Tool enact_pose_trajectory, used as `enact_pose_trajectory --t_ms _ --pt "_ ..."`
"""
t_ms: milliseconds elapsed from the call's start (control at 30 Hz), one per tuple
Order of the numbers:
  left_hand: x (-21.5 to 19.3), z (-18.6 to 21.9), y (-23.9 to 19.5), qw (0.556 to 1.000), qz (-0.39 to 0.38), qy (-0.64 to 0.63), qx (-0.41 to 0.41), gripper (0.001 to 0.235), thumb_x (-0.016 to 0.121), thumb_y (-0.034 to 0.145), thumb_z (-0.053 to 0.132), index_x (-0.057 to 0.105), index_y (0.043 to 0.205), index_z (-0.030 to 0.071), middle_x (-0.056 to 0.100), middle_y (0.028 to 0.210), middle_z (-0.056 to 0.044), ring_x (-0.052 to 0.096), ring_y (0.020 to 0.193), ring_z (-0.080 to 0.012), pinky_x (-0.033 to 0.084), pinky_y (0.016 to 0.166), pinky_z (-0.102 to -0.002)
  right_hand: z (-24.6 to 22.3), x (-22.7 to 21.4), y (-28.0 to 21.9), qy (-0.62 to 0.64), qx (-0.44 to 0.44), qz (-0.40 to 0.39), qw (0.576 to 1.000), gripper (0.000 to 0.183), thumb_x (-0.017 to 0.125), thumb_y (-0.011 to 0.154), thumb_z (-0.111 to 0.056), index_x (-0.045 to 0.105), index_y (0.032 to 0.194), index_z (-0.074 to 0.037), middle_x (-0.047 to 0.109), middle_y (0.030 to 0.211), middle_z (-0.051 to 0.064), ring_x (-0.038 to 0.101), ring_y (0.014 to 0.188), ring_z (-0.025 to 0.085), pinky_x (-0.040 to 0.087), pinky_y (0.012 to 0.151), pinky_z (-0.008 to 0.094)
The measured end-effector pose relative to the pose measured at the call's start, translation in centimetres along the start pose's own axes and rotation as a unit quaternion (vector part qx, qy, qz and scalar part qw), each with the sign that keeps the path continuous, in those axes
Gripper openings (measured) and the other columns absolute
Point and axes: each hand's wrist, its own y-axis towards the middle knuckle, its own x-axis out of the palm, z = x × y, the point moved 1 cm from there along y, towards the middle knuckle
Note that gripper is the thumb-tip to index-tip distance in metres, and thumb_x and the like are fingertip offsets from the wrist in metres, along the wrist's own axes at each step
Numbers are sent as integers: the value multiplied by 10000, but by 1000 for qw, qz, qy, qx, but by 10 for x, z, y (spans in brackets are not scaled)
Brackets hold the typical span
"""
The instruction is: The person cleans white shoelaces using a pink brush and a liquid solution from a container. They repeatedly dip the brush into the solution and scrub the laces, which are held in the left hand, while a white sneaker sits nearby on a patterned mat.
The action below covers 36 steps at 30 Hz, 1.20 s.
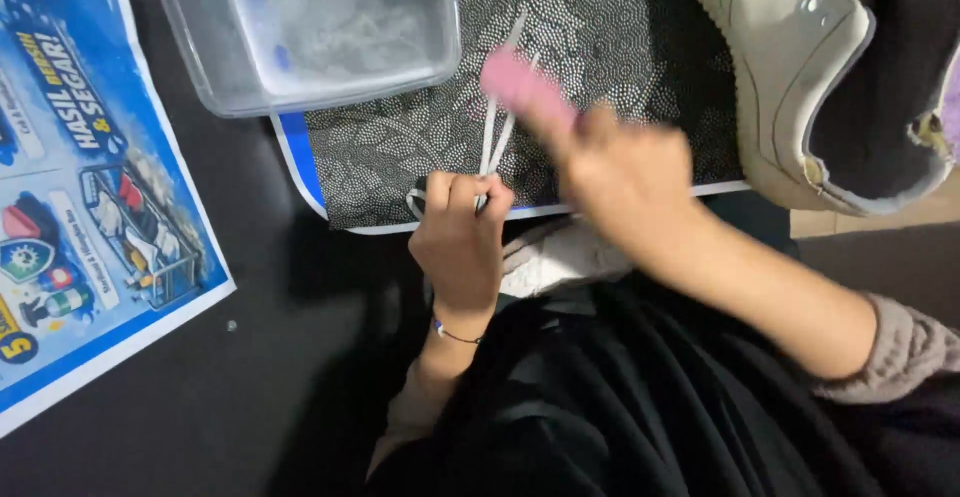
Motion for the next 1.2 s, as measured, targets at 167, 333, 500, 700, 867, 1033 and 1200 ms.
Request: enact_pose_trajectory --t_ms 167,333,500,700,867,1033,1200 --pt "0 1 -1 1000 -16 24 -1 277 796 872 67 561 750 146 514 761 58 552 702 -98 345 436 -258 20 -15 24 -40 57 40 997 680 603 868 -222 559 1532 -366 521 772 -23 522 443 110 353 352 289" --pt "1 -1 0 994 -48 -50 -90 225 758 950 263 564 866 188 534 881 17 599 666 -196 403 495 -346 -6 -28 5 139 -28 -87 986 506 576 926 -277 518 1429 -291 545 769 13 626 476 173 451 309 332" --pt "-7 1 5 999 -19 14 45 274 792 932 80 529 919 155 515 892 12 551 736 -125 390 455 -287 27 10 31 95 98 0 991 569 573 909 -212 635 1450 -376 614 762 26 633 440 296 435 330 413" --pt "-8 -7 13 984 -74 -89 -136 177 747 956 299 692 836 180 696 922 29 676 783 -184 457 567 -338 27 -13 -6 312 108 109 938 412 679 1120 -14 674 1492 -193 460 813 27 436 574 219 328 489 361" --pt "-10 -1 23 969 -116 -107 -192 135 761 930 319 719 965 196 708 861 60 691 799 -166 502 637 -346 15 -19 -27 540 139 125 821 333 474 1143 -73 536 1427 89 635 1394 261 653 1036 298 507 901 359" --pt "-11 0 32 962 -119 -124 -210 97 780 919 272 735 942 189 670 832 61 729 771 -263 566 674 -378 16 -1 -28 601 172 222 748 407 441 1099 -103 524 1430 118 478 671 91 447 549 224 420 562 336" --pt "-17 -1 37 944 -138 -149 -260 159 728 943 330 711 909 175 647 807 36 726 750 -293 561 672 -419 15 4 -25 697 200 200 659 406 310 1162 -141 397 1505 58 580 1076 123 472 581 143 427 559 267"
